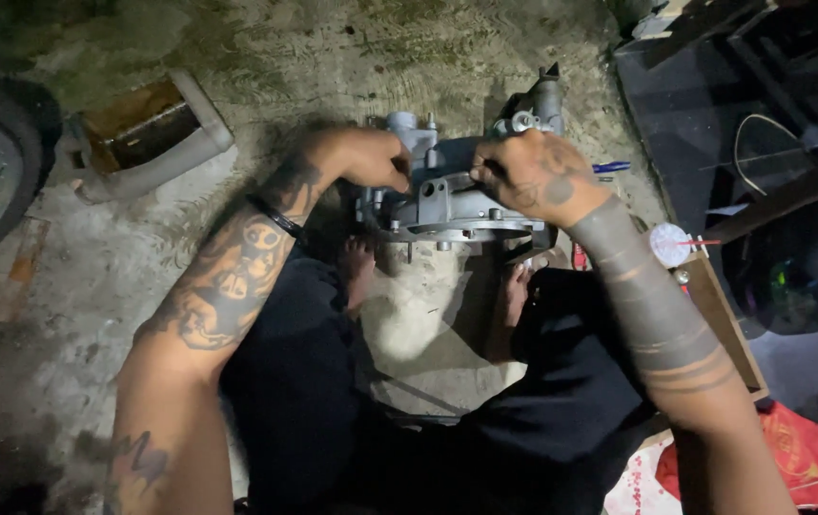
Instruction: The person is using a screwdriver and a brush to inspect and clean the internal parts of a motorcycle engine casing.
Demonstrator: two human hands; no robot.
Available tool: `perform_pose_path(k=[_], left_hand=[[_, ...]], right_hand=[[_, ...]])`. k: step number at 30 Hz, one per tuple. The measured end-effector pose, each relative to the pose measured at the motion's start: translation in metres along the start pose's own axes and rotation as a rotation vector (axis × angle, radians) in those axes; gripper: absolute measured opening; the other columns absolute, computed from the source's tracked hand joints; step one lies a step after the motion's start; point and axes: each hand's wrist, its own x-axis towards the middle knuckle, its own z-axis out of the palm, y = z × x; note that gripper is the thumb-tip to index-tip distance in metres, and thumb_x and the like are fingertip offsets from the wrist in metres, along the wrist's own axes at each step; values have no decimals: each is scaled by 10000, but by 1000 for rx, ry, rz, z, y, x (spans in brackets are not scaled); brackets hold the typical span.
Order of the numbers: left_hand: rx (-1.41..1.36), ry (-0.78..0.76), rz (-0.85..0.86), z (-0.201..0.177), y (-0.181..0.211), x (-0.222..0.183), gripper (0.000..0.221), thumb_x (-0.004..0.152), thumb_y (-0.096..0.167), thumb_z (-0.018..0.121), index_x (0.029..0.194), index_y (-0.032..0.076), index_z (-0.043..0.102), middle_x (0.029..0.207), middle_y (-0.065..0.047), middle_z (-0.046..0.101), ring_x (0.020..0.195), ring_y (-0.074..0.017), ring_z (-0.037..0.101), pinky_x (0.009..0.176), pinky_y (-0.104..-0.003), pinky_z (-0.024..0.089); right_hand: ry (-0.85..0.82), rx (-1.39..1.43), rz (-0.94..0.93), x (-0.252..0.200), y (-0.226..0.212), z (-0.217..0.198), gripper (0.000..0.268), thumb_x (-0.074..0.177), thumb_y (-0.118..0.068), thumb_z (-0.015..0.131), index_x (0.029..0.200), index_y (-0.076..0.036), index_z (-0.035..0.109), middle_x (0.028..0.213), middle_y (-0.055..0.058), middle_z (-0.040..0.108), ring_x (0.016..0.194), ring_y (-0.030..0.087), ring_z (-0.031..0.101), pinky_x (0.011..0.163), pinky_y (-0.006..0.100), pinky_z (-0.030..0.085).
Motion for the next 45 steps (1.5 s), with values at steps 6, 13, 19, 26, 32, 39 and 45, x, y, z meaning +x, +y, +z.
perform_pose_path(k=[6, 13, 19, 26, 32, 39, 45], left_hand=[[16, 11, 37, -2, 6, -6, 407, 968, 367, 650, 1233, 68, 733, 1142, -173, 736, 1008, -386, 695, 864, -498, 548], [-38, 11, 49, 1, 9, -5, 414, 949, 373, 658, 1263, 109, 719, 1217, -155, 715, 1086, -370, 679, 889, -490, 552], [10, -5, 88, 3, -5, 6, 318, 937, 422, 650, 1103, 177, 766, 1154, -145, 737, 1068, -383, 686, 898, -482, 545], [-14, -11, 132, 3, -8, 3, 361, 972, 398, 647, 1173, 112, 736, 1170, -179, 716, 1064, -393, 674, 908, -511, 540], [-35, -29, 135, 7, -16, 18, 457, 975, 430, 641, 1279, 91, 692, 1256, -199, 682, 1121, -414, 655, 927, -541, 543], [2, -19, 140, 19, -22, 30, 407, 949, 456, 682, 1175, 124, 748, 1170, -164, 721, 1081, -401, 679, 907, -529, 545], [27, -30, 85, 7, -8, 16, 439, 942, 471, 663, 1215, 132, 722, 1232, -165, 708, 1138, -397, 664, 939, -511, 542]], right_hand=[[-54, -185, 16, -13, -29, -19, 284, 991, -297, 556, 1080, -174, 795, 898, 201, 786, 900, 418, 764, 861, 506, 605], [15, -418, -32, 16, 19, 32, 225, 845, -375, 710, 925, -191, 811, 770, 104, 772, 792, 312, 781, 737, 430, 640], [-26, -327, -42, -10, -22, -22, 266, 964, -388, 584, 999, -235, 800, 792, 99, 782, 820, 317, 782, 777, 435, 633], [5, -127, -112, 9, 9, -11, 273, 962, -350, 602, 1049, -178, 794, 879, 205, 767, 862, 445, 740, 800, 545, 599], [-48, -57, -113, 6, 8, -26, 207, 920, -316, 657, 1063, -243, 788, 969, 143, 786, 957, 424, 732, 838, 566, 588], [-48, -109, -11, 3, 2, -6, 236, 954, -350, 619, 1110, -287, 784, 977, 117, 791, 942, 417, 746, 836, 554, 604], [-54, -179, 21, -8, -15, -14, 278, 981, -417, 574, 1160, -332, 769, 910, 124, 790, 902, 403, 755, 828, 540, 608]])
